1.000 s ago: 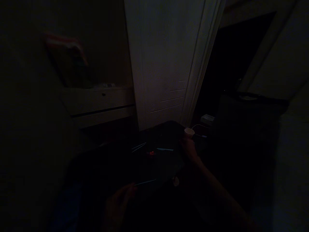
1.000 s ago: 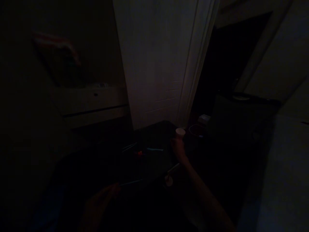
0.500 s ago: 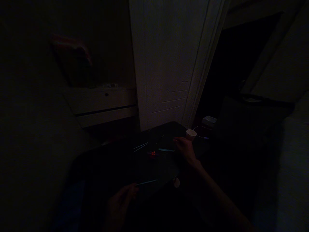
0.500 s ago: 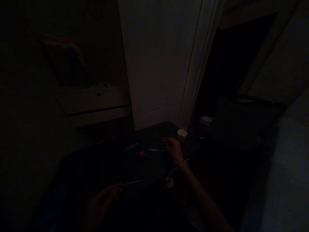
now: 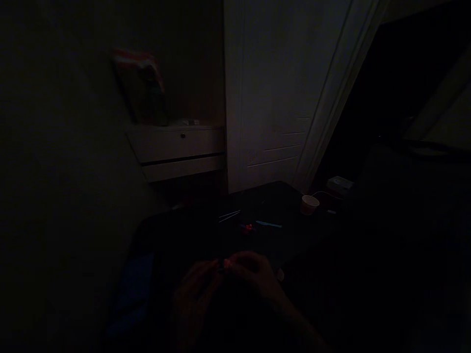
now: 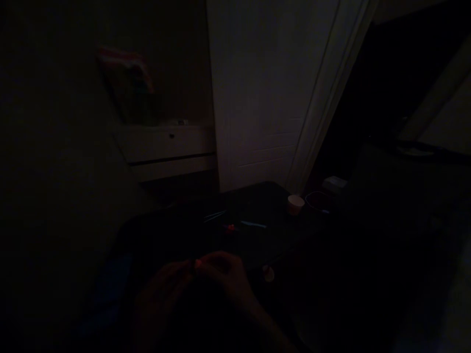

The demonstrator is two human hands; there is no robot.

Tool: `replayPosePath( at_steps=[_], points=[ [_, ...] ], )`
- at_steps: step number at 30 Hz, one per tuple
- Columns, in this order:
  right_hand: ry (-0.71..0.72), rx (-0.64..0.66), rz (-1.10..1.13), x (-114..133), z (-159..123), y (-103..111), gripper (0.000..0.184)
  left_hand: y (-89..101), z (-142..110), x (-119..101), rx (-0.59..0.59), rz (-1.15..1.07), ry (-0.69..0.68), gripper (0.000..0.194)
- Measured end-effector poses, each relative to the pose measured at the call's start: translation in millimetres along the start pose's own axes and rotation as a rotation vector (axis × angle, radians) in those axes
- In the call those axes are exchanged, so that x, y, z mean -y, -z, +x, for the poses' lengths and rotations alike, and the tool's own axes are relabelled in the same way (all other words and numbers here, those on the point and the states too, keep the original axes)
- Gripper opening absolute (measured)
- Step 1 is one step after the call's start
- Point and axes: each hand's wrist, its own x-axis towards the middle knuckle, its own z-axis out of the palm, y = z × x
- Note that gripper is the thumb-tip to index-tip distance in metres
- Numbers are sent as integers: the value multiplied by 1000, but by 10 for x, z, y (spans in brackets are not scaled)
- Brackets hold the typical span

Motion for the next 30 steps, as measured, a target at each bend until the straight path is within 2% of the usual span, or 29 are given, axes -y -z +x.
replayPosePath(
  at_steps=[5, 12, 19, 23, 30],
  points=[
    [69, -9, -81, 56, -135, -87, 36, -27, -75, -73, -35, -2, 1, 23],
    [129, -8, -187, 62, -247, -113, 29, -89, -102, -95, -42, -120, 181, 27],
    [214, 7, -271, 8, -311, -119, 20, -92, -97, -143, -55, -49, 78, 18],
    [172, -7, -235, -37, -320, -137, 21, -87, -112, -152, -44, 24, 10, 16],
    [74, -80, -97, -22, -287, -170, 23, -142, -146, -128, -112, 149, -147, 13]
  ],
)
